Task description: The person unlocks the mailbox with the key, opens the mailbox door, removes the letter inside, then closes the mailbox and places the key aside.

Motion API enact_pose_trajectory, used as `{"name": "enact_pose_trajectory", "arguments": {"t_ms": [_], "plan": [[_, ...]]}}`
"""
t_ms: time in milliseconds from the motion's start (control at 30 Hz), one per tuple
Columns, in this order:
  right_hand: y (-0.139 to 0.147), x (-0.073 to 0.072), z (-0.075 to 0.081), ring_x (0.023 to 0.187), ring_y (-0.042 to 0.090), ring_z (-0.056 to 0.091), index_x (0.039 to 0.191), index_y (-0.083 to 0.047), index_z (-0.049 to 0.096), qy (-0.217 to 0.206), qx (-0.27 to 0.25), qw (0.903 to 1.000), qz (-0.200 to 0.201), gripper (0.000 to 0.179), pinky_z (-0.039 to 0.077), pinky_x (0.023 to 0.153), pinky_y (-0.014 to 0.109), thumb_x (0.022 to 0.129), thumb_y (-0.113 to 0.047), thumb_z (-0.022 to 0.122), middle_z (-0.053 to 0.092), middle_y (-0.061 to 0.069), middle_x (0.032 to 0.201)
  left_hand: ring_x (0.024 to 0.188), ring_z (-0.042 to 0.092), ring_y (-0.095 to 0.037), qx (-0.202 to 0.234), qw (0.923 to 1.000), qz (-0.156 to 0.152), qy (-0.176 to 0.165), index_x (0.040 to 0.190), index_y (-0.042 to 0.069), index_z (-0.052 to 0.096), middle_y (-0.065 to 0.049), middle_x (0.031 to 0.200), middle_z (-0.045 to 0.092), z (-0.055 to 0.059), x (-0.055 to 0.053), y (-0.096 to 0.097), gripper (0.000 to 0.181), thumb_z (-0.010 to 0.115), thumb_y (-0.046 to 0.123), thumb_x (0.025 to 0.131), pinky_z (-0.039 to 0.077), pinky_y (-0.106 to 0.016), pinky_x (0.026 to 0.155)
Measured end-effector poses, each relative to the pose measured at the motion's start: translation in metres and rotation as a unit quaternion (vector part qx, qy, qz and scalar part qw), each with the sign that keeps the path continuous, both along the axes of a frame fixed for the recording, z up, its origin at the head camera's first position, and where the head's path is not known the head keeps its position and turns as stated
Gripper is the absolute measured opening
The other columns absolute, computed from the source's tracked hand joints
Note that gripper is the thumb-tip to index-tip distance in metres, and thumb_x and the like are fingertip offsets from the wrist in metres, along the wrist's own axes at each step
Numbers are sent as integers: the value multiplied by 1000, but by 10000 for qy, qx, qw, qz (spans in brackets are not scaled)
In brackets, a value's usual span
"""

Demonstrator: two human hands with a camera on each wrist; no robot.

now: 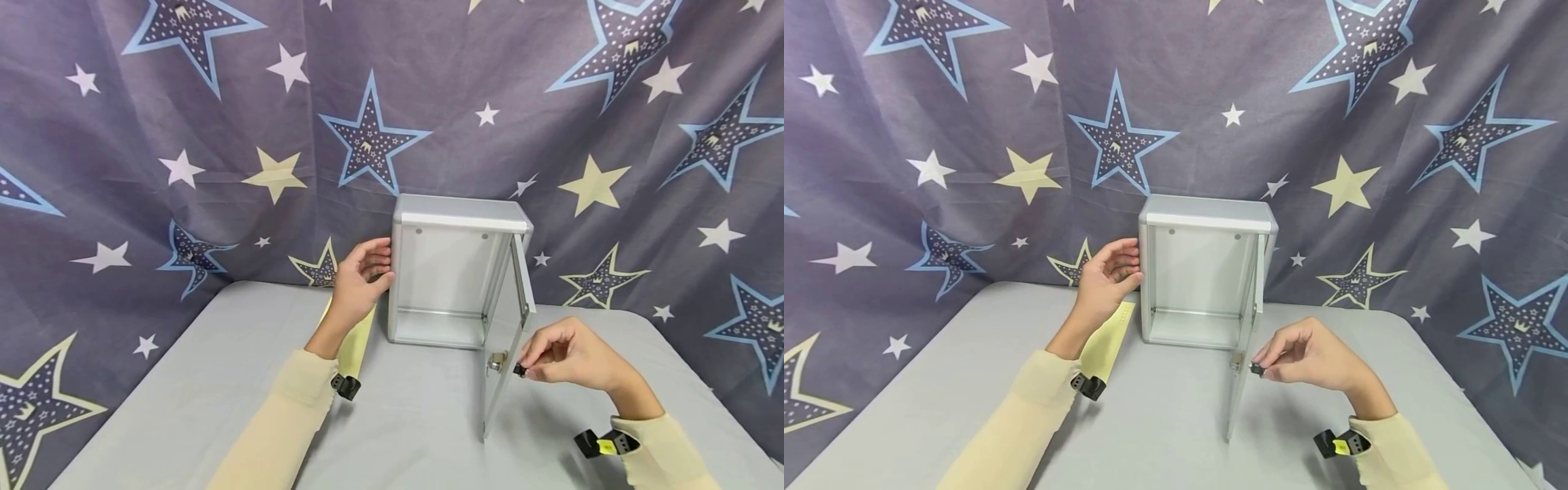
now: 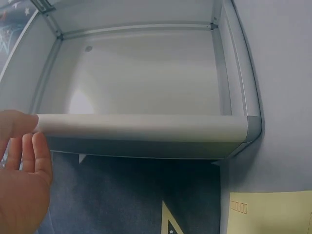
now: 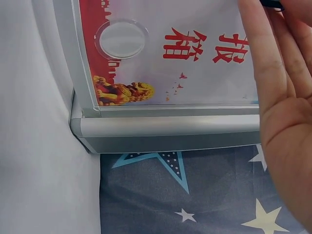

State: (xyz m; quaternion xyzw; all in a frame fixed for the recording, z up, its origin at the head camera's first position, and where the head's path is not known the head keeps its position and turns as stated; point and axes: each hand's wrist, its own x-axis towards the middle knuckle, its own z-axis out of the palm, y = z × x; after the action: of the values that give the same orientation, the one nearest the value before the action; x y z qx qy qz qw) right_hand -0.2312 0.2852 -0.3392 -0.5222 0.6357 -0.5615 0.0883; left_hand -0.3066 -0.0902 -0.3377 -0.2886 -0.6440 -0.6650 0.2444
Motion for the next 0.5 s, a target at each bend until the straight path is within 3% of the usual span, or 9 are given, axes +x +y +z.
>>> {"name": "enact_pose_trajectory", "arguments": {"t_ms": [200,400,500], "plan": [[-1,1,2,87,13,73,96,4,74,-225,140,9994,-213,21,61,70,25,84,20,67,76,12,102,102,61,-37,26,9993,227,289,132,-9,60,-27,118,58,-2,-2,6,57,67,-27,79,54,-55,92],[-7,2,1,90,15,74,100,6,74,5,11,10000,-80,35,62,70,28,78,31,62,76,17,104,100,61,-35,-77,9980,470,410,132,-6,61,-24,116,59,-4,-2,9,60,66,-28,77,55,-52,90],[-10,3,-1,92,16,75,100,5,75,10,40,9998,-197,35,62,69,29,78,30,64,76,17,103,100,62,-34,-151,9971,579,480,132,-5,61,-23,115,59,-4,0,9,61,66,-29,76,56,-50,89]]}}
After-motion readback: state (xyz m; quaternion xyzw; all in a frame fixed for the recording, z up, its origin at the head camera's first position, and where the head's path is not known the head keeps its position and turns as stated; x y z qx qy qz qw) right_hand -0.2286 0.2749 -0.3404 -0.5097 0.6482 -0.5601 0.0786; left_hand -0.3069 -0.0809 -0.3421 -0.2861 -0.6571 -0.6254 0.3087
